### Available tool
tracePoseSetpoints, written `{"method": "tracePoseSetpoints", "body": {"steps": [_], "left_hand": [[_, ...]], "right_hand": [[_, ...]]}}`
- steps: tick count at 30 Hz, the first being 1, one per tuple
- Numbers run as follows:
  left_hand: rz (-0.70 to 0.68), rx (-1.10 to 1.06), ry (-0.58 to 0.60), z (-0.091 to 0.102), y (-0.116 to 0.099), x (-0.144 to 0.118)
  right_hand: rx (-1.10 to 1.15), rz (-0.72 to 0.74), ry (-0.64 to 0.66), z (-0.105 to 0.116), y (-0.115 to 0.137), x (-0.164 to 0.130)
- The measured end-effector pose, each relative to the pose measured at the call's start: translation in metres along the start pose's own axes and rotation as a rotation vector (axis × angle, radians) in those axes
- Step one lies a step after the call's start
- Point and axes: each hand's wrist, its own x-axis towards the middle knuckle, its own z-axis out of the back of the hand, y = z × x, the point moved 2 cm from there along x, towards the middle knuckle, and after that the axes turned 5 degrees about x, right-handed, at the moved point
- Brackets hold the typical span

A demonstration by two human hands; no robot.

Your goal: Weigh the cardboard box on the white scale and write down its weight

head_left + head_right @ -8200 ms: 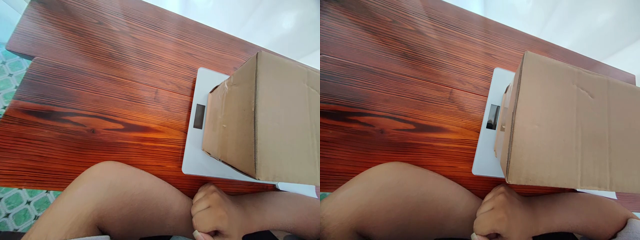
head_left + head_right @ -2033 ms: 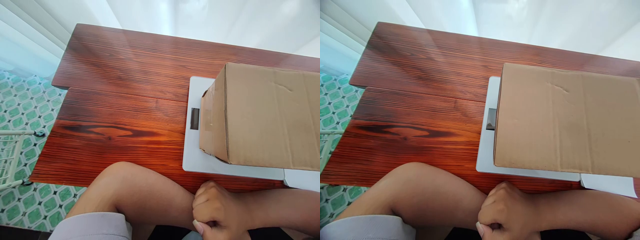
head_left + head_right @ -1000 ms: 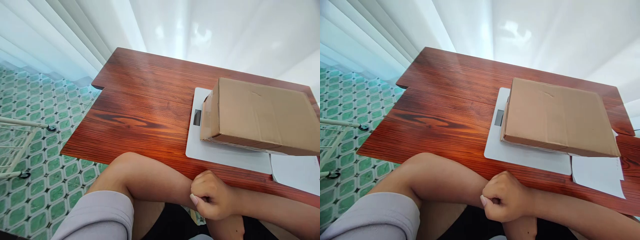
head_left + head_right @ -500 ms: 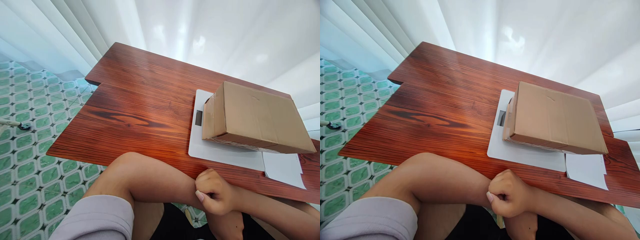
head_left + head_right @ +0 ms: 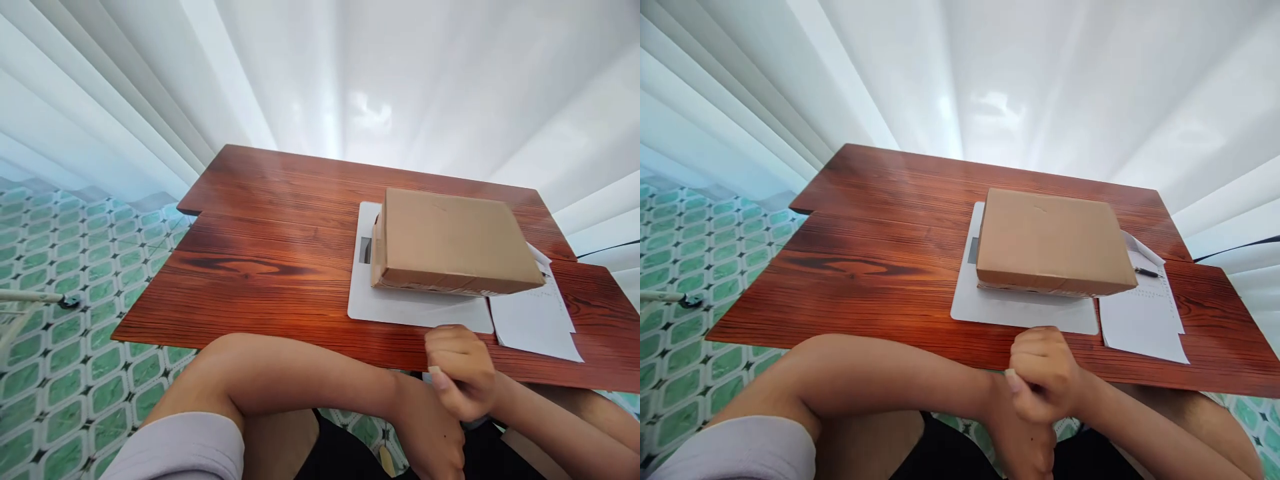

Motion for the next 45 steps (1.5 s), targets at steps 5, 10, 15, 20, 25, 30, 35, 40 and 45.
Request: {"method": "tracePoseSetpoints", "body": {"steps": [5,10,15,20,25,30,35,40,45], "left_hand": [[-0.463,-0.106,-0.095,0.032,0.031,-0.002],[-0.122,0.134,-0.586,0.108,0.069,-0.006],[0.229,0.240,-0.628,0.161,0.098,-0.022],[0.614,0.395,-0.943,0.176,0.119,-0.061],[1.080,0.124,-1.173,0.154,0.143,-0.092],[1.274,-0.567,-1.172,0.126,0.152,-0.094],[1.310,-0.778,-1.078,0.116,0.143,-0.079],[1.356,-0.702,-1.000,0.116,0.137,-0.068],[1.351,-0.690,-1.005,0.116,0.136,-0.067]], "right_hand": [[-0.155,0.056,-0.372,0.051,-0.009,-0.010],[-0.271,0.055,-0.708,0.083,-0.030,-0.024],[-0.287,0.078,-0.871,0.099,-0.033,-0.039],[-0.338,0.051,-0.981,0.111,-0.029,-0.046],[-0.222,-0.410,-1.017,0.115,-0.051,-0.046],[0.095,-0.685,-0.880,0.102,-0.063,-0.047],[0.100,-0.771,-0.789,0.093,-0.056,-0.044],[0.088,-0.758,-0.787,0.086,-0.056,-0.043],[0.118,-0.745,-0.810,0.082,-0.060,-0.044]]}}
